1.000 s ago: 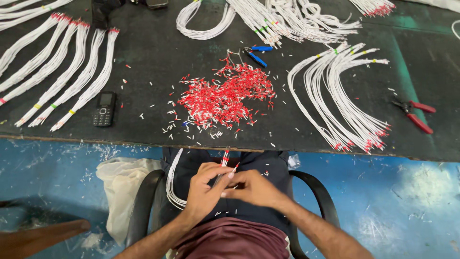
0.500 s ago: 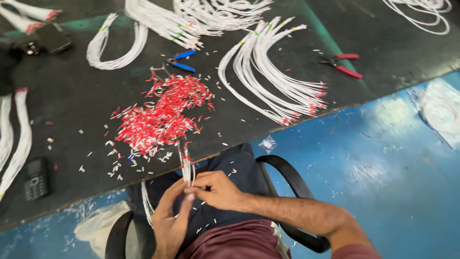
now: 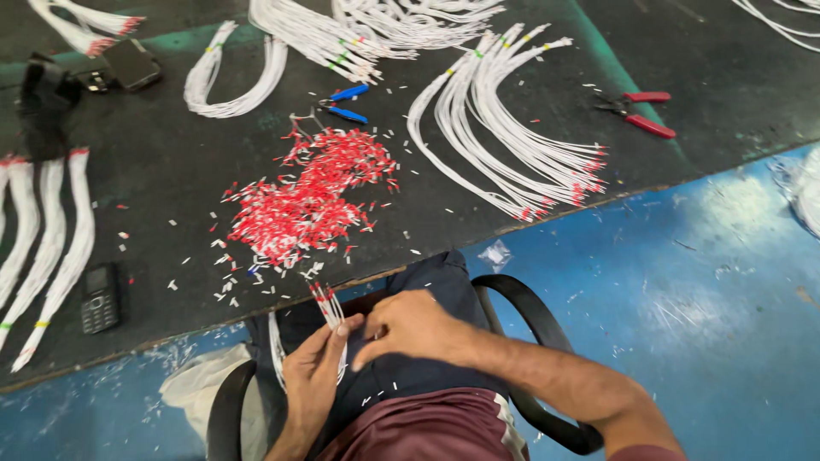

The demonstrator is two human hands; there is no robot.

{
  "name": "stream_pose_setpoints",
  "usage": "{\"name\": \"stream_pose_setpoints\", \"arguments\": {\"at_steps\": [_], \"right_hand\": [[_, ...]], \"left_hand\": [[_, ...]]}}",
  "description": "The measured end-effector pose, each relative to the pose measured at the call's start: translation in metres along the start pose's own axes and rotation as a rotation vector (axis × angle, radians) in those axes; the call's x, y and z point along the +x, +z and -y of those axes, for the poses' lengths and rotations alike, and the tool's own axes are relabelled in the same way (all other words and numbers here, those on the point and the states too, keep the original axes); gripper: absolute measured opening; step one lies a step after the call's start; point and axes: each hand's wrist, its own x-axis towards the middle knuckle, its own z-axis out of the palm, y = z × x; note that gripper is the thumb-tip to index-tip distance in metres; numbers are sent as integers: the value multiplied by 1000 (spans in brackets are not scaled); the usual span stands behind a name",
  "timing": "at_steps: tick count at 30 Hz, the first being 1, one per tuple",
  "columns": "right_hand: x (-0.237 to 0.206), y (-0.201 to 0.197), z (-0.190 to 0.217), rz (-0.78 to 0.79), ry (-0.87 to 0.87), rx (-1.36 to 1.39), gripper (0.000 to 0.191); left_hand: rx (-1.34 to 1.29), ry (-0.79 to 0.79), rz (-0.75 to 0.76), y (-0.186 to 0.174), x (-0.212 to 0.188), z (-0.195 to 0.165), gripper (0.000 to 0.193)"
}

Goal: The person sits at a workbench and gathers white wire leads with red connectors, twisting and aligning the ends by hand to form bundles on their lap. They repeatedly pull more leads from the table, work them into the bundle, and finally toss a completed bundle onto the table.

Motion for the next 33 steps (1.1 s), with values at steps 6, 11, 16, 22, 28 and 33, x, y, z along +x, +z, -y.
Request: {"name": "stream_pose_setpoints", "arguments": {"at_steps": [6, 11, 16, 22, 28, 33], "right_hand": [[11, -37, -18, -319, 142, 403, 48], [26, -35, -29, -199, -166, 740, 82], [20, -20, -14, 155, -114, 764, 95], [18, -22, 0, 198, -201, 577, 100], [16, -19, 3, 167, -189, 532, 99], [16, -7, -16, 89, -171, 765, 97]], "left_hand": [[39, -52, 161, -9, 7, -3, 30], [65, -156, 401, -3, 1, 11, 29], [99, -138, 478, 2, -5, 16, 22], [99, -155, 427, 3, -5, 6, 24], [120, -133, 424, -1, -4, 15, 24], [139, -108, 383, 5, -6, 7, 25]]}}
